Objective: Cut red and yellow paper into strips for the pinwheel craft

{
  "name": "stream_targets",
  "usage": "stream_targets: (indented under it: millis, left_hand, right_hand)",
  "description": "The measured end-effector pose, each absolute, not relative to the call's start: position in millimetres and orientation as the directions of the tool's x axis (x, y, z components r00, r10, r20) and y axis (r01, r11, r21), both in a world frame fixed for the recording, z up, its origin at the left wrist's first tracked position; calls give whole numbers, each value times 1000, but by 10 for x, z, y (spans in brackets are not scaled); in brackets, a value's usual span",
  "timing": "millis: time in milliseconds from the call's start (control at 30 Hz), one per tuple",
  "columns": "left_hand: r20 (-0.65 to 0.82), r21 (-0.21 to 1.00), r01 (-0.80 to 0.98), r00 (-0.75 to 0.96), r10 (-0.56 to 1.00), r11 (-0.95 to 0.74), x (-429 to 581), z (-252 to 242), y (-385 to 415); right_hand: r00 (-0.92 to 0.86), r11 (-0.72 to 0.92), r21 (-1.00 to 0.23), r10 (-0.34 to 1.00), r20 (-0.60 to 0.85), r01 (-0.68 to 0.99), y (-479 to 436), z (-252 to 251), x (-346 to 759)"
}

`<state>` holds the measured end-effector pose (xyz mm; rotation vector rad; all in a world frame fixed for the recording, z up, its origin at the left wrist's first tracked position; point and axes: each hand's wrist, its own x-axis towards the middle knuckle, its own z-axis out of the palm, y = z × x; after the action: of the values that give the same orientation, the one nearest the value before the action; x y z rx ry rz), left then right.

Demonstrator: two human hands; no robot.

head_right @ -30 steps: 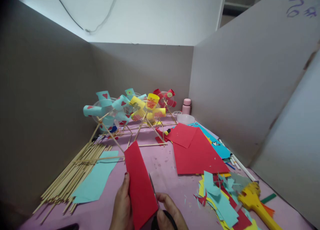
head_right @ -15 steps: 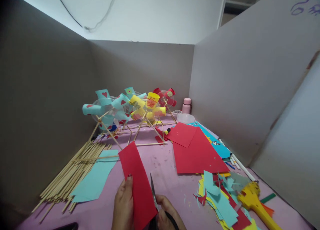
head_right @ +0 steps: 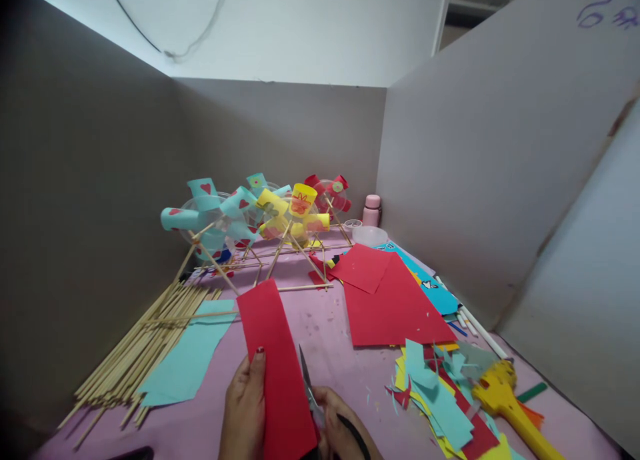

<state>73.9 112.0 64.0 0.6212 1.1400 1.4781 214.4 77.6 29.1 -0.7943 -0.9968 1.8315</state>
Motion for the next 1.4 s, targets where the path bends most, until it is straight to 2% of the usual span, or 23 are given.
stream_targets:
  millis: [200,433,567,767,933,1133,1267,1400]
  left_hand:
    - [-252,880,-462,-252,934,112,795,687,1067]
    - [-265,875,-469,-256,930,120,827,775,1029]
    - [-258,880,-461,-257,931,116,833,791,1033]
    - [-251,887,-448,-260,932,114,831,788,1009]
    - [-254,873,-476,-255,933,108,828,786,1007]
    - [-273,871,-478,-278,921,114,807,712,1044]
    - [-284,862,-491,-259,923,127,813,700,1047]
    - [-297,854,-496,-219,929,156,823,737,1046]
  right_hand:
    - [-449,-268,-901,888,-94,-340,772,392,2177]
    - [-445,-244,-851,895,-14,-465,872,132,2078]
    - [-508,-304,-837,860,-37,-455,904,80,2086]
    - [-524,-235,-873,851,27,-428,883,173,2101]
    - [-504,-236,-866,864,22,-442,870,209,2093]
    - [-466,-159,-935,885,7,-317,824,222,2140]
    - [-409,-185,-920,912,-30,-345,781,237,2141]
    - [-428,-205,-914,903,-38,-350,779,353,2129]
